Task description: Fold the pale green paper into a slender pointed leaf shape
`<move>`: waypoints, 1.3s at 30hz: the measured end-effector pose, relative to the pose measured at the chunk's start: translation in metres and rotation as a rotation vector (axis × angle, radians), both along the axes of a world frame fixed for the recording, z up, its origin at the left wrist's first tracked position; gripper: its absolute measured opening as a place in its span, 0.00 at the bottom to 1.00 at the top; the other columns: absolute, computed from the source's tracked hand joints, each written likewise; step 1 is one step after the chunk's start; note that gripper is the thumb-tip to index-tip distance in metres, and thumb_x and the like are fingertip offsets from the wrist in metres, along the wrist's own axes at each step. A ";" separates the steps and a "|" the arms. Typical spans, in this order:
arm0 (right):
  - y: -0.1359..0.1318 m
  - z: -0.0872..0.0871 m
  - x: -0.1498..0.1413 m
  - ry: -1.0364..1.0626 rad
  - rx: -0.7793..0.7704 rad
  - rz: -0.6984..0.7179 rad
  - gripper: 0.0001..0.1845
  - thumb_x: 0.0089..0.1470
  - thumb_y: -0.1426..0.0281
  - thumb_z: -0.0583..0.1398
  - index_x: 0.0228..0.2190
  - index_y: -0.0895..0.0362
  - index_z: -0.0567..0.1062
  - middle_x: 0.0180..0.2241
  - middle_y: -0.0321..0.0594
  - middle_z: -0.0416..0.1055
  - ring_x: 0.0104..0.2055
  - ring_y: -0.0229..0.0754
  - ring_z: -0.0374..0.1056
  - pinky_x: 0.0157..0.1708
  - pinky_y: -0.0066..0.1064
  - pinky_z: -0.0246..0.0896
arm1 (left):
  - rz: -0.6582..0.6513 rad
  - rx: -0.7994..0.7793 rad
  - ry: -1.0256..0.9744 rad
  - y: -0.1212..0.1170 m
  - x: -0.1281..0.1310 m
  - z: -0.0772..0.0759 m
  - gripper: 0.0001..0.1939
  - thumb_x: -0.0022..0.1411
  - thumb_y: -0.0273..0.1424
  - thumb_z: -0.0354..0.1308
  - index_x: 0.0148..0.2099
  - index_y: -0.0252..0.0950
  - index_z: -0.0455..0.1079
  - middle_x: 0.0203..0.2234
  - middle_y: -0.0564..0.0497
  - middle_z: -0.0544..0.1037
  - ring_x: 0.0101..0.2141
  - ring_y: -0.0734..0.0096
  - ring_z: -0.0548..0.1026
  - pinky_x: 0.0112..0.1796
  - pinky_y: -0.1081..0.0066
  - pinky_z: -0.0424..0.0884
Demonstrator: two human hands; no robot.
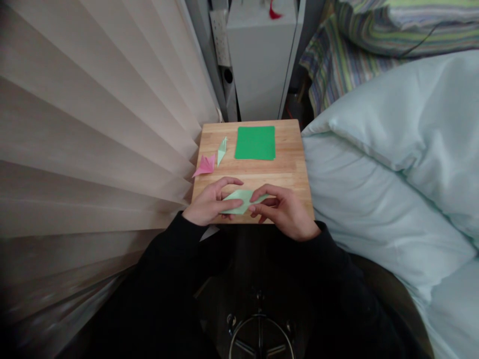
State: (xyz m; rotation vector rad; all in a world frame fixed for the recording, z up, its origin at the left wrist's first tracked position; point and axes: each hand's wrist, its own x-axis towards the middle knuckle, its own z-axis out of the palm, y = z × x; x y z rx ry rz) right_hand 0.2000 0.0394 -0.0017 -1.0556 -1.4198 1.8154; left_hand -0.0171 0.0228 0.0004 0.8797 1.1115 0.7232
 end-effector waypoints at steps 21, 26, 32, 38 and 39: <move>0.000 0.003 -0.003 -0.069 0.286 -0.288 0.12 0.48 0.60 0.74 0.27 0.54 0.82 0.29 0.39 0.81 0.32 0.42 0.76 0.34 0.34 0.75 | 0.270 0.068 -0.116 -0.001 0.000 0.006 0.37 0.61 0.50 0.64 0.66 0.42 0.58 0.28 0.52 0.81 0.25 0.68 0.81 0.28 0.72 0.76; -0.002 -0.001 -0.010 -0.069 0.379 -0.483 0.10 0.51 0.61 0.72 0.29 0.53 0.82 0.30 0.38 0.81 0.32 0.43 0.77 0.34 0.36 0.77 | 0.261 0.330 -0.076 -0.005 0.021 0.002 0.35 0.53 0.43 0.74 0.60 0.43 0.69 0.41 0.48 0.83 0.44 0.62 0.83 0.49 0.64 0.79; -0.006 -0.001 -0.013 -0.006 0.330 -0.410 0.11 0.50 0.62 0.73 0.31 0.54 0.81 0.31 0.37 0.81 0.31 0.42 0.78 0.33 0.34 0.77 | 0.413 0.462 0.066 -0.007 0.033 -0.006 0.09 0.56 0.35 0.72 0.37 0.36 0.80 0.33 0.51 0.83 0.34 0.70 0.83 0.42 0.69 0.81; -0.005 -0.002 -0.014 -0.036 0.369 -0.449 0.10 0.52 0.62 0.73 0.29 0.54 0.81 0.29 0.38 0.81 0.31 0.43 0.79 0.32 0.35 0.78 | 0.428 0.335 -0.014 -0.008 0.034 -0.001 0.14 0.54 0.38 0.74 0.37 0.34 0.80 0.30 0.50 0.83 0.30 0.68 0.84 0.37 0.67 0.83; -0.005 -0.002 -0.014 -0.043 0.373 -0.448 0.10 0.51 0.62 0.73 0.29 0.54 0.81 0.29 0.38 0.81 0.31 0.43 0.79 0.32 0.35 0.78 | 0.447 0.328 -0.022 -0.009 0.035 -0.001 0.15 0.53 0.39 0.74 0.36 0.33 0.79 0.30 0.49 0.83 0.31 0.67 0.84 0.36 0.67 0.84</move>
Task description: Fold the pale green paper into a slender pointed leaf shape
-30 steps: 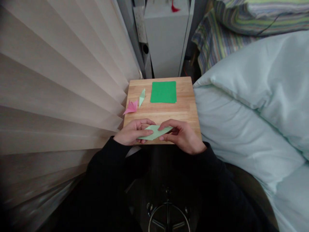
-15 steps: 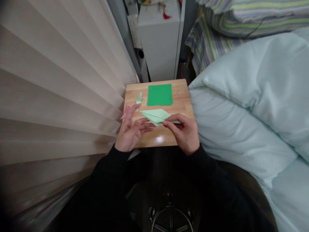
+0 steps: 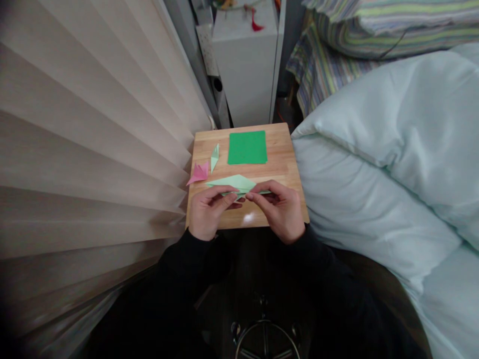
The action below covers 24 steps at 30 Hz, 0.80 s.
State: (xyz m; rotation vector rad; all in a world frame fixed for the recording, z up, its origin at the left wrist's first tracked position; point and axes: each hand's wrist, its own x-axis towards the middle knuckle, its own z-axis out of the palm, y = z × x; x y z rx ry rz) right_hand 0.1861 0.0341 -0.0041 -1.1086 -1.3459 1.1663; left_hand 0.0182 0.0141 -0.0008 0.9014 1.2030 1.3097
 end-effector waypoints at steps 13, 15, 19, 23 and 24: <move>-0.001 -0.004 -0.006 0.082 -0.144 -0.045 0.17 0.44 0.58 0.76 0.25 0.54 0.78 0.27 0.39 0.81 0.30 0.45 0.79 0.34 0.38 0.78 | 0.162 -0.066 -0.046 0.002 0.009 -0.002 0.21 0.48 0.41 0.77 0.33 0.33 0.73 0.25 0.53 0.80 0.30 0.68 0.83 0.38 0.64 0.85; -0.001 -0.004 -0.006 0.105 -0.175 -0.048 0.17 0.43 0.58 0.76 0.25 0.55 0.78 0.27 0.40 0.81 0.30 0.45 0.79 0.34 0.39 0.79 | 0.170 -0.061 -0.040 0.002 0.009 -0.003 0.20 0.48 0.41 0.77 0.32 0.33 0.73 0.25 0.53 0.79 0.29 0.69 0.83 0.39 0.64 0.85; -0.001 0.000 -0.007 0.145 -0.220 -0.052 0.17 0.40 0.59 0.77 0.23 0.55 0.79 0.27 0.40 0.82 0.30 0.45 0.79 0.34 0.39 0.79 | 0.172 -0.038 -0.038 0.002 0.009 -0.002 0.19 0.48 0.40 0.77 0.30 0.33 0.73 0.24 0.53 0.79 0.29 0.70 0.82 0.39 0.63 0.85; -0.001 0.003 -0.007 0.164 -0.222 -0.055 0.17 0.40 0.60 0.77 0.23 0.55 0.78 0.27 0.40 0.82 0.30 0.45 0.80 0.35 0.40 0.79 | 0.141 -0.034 -0.051 0.001 0.009 0.001 0.19 0.50 0.39 0.76 0.30 0.34 0.71 0.24 0.53 0.80 0.29 0.69 0.83 0.40 0.63 0.85; -0.001 0.003 -0.007 0.162 -0.215 -0.055 0.17 0.41 0.60 0.77 0.23 0.55 0.78 0.27 0.40 0.82 0.30 0.45 0.80 0.36 0.40 0.80 | 0.128 -0.040 -0.053 0.001 0.009 0.002 0.18 0.51 0.39 0.76 0.30 0.34 0.71 0.25 0.53 0.81 0.30 0.68 0.83 0.40 0.63 0.85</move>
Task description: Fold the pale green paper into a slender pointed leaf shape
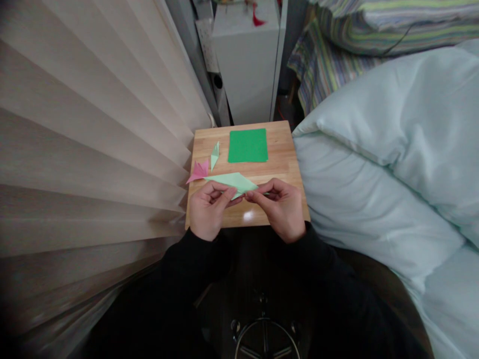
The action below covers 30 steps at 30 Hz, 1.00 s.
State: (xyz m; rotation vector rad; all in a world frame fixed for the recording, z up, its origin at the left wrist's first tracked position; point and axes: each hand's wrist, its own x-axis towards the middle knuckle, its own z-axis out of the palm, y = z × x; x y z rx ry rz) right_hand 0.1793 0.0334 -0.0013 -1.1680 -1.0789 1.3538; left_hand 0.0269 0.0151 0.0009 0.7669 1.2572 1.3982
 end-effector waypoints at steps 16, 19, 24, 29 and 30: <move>0.000 0.005 0.002 0.017 0.020 0.007 0.16 0.41 0.62 0.78 0.23 0.55 0.79 0.28 0.40 0.83 0.31 0.46 0.81 0.38 0.41 0.80 | 0.008 0.027 0.022 0.000 -0.004 0.001 0.16 0.48 0.37 0.77 0.28 0.33 0.74 0.23 0.51 0.82 0.28 0.67 0.83 0.38 0.63 0.86; 0.000 0.006 0.002 0.022 0.006 0.014 0.16 0.40 0.61 0.78 0.23 0.55 0.78 0.28 0.40 0.83 0.31 0.46 0.81 0.38 0.42 0.81 | 0.009 0.036 0.048 0.001 -0.004 0.002 0.17 0.49 0.38 0.77 0.28 0.33 0.74 0.23 0.51 0.82 0.28 0.67 0.83 0.38 0.63 0.86; -0.001 0.008 0.001 0.047 -0.010 0.013 0.16 0.40 0.63 0.78 0.23 0.55 0.78 0.27 0.39 0.83 0.31 0.45 0.81 0.38 0.40 0.81 | 0.020 0.058 0.074 0.000 -0.003 0.003 0.16 0.49 0.37 0.76 0.28 0.34 0.73 0.24 0.51 0.82 0.28 0.66 0.84 0.37 0.64 0.86; -0.001 0.013 0.000 0.084 -0.044 0.002 0.16 0.38 0.65 0.79 0.22 0.55 0.79 0.27 0.39 0.83 0.30 0.43 0.80 0.37 0.37 0.80 | 0.081 0.131 0.085 0.000 -0.001 0.003 0.19 0.49 0.35 0.77 0.27 0.35 0.67 0.22 0.54 0.81 0.25 0.68 0.83 0.32 0.68 0.85; -0.001 0.013 0.000 0.086 -0.050 -0.002 0.16 0.37 0.65 0.79 0.22 0.56 0.79 0.26 0.39 0.82 0.30 0.43 0.80 0.37 0.37 0.80 | 0.088 0.146 0.098 0.000 0.000 0.003 0.20 0.49 0.36 0.77 0.26 0.35 0.66 0.22 0.54 0.81 0.25 0.68 0.83 0.31 0.69 0.85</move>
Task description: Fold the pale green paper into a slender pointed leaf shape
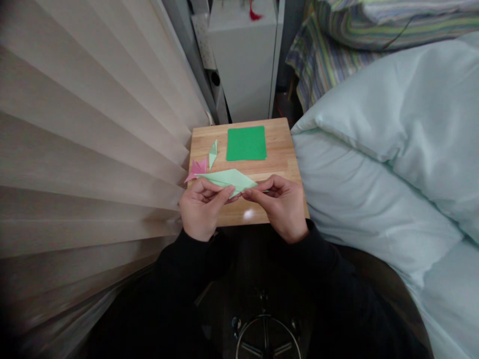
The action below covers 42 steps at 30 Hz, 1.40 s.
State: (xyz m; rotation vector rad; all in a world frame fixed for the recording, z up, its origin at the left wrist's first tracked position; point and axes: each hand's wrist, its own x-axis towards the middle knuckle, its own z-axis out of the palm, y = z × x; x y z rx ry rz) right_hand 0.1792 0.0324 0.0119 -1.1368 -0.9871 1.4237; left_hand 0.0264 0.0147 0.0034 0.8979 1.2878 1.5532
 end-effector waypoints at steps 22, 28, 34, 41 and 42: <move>-0.012 -0.002 -0.023 0.394 -0.312 0.024 0.14 0.42 0.62 0.77 0.25 0.55 0.81 0.27 0.34 0.76 0.29 0.34 0.69 0.28 0.27 0.61 | 0.164 0.286 0.308 -0.012 0.024 -0.010 0.05 0.59 0.24 0.70 0.36 0.35 0.77 0.26 0.56 0.83 0.26 0.76 0.83 0.28 0.82 0.78; -0.010 0.002 -0.023 0.351 -0.230 -0.040 0.11 0.42 0.65 0.76 0.24 0.56 0.81 0.23 0.33 0.73 0.25 0.32 0.64 0.24 0.26 0.57 | 0.146 0.292 0.278 -0.012 0.026 -0.005 0.02 0.62 0.26 0.67 0.39 0.36 0.80 0.31 0.54 0.84 0.28 0.75 0.83 0.32 0.77 0.82; -0.011 0.002 -0.025 0.352 -0.220 -0.062 0.14 0.42 0.64 0.75 0.23 0.56 0.78 0.21 0.31 0.69 0.23 0.32 0.61 0.20 0.24 0.56 | 0.225 0.223 0.279 -0.009 0.027 -0.006 0.08 0.58 0.27 0.71 0.34 0.36 0.73 0.24 0.56 0.80 0.24 0.75 0.81 0.27 0.79 0.77; -0.011 0.003 -0.023 0.355 -0.288 -0.030 0.14 0.47 0.61 0.73 0.25 0.57 0.78 0.20 0.33 0.70 0.22 0.31 0.62 0.19 0.23 0.59 | 0.162 0.377 0.746 -0.016 0.022 -0.008 0.13 0.66 0.26 0.63 0.52 0.40 0.70 0.43 0.50 0.83 0.33 0.74 0.82 0.33 0.77 0.78; -0.011 0.004 -0.022 0.347 -0.287 -0.027 0.13 0.47 0.61 0.73 0.25 0.57 0.79 0.20 0.33 0.70 0.22 0.31 0.62 0.19 0.23 0.59 | 0.145 0.408 0.816 -0.016 0.021 -0.006 0.16 0.67 0.25 0.61 0.56 0.40 0.70 0.47 0.49 0.83 0.37 0.72 0.83 0.35 0.75 0.79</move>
